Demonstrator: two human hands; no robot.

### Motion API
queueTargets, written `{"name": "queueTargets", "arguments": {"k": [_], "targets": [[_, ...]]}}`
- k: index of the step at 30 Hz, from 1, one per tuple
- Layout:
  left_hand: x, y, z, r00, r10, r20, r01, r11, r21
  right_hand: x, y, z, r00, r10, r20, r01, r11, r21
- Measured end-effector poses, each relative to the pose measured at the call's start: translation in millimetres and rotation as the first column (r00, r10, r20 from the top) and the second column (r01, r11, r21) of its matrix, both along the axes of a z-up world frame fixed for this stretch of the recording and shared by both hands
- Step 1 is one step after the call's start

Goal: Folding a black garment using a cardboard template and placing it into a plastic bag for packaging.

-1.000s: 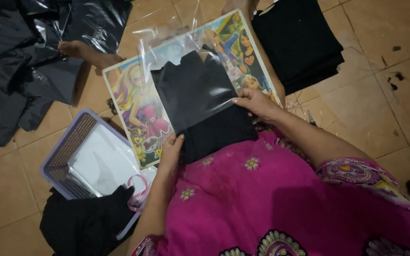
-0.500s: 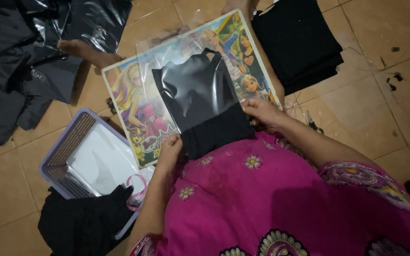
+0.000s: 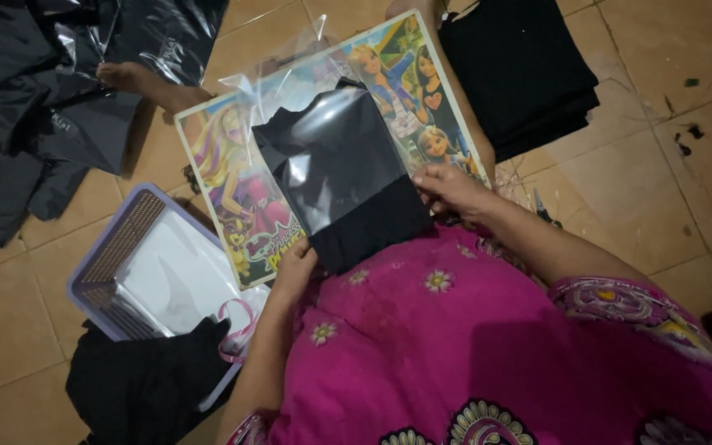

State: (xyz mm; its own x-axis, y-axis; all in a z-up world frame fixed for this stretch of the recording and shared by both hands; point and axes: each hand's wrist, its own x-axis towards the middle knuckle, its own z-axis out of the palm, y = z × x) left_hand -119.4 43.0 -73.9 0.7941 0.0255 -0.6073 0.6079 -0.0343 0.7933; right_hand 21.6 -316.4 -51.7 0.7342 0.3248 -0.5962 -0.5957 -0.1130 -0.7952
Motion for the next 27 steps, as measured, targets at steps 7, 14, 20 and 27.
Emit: {"name": "queueTargets", "arguments": {"k": [7,14,20,27], "targets": [[-13.4,-20.3,87.7,0.946,-0.303,-0.118,0.320,0.930,0.178,-4.2,-12.4,71.8,0.794,0.608,0.006,-0.600,0.785,-0.151],[49.4,-4.5,68.9,0.990,0.078,0.122,-0.086,0.994,0.061,40.0,25.3,69.9,0.908,0.345,0.237,-0.298,0.930,-0.214],[41.0,-22.6,113.7,0.956,0.230,0.184,-0.185,0.954,-0.235,38.2,21.9,118.9,0.897,0.237,0.373,-0.263,0.965,0.019],[40.0,-15.6,82.4,0.925,-0.379,0.035,0.332,0.847,0.416,40.0,-2.3,98.3,0.703,0.574,0.421,-0.210,0.733,-0.648]]}}
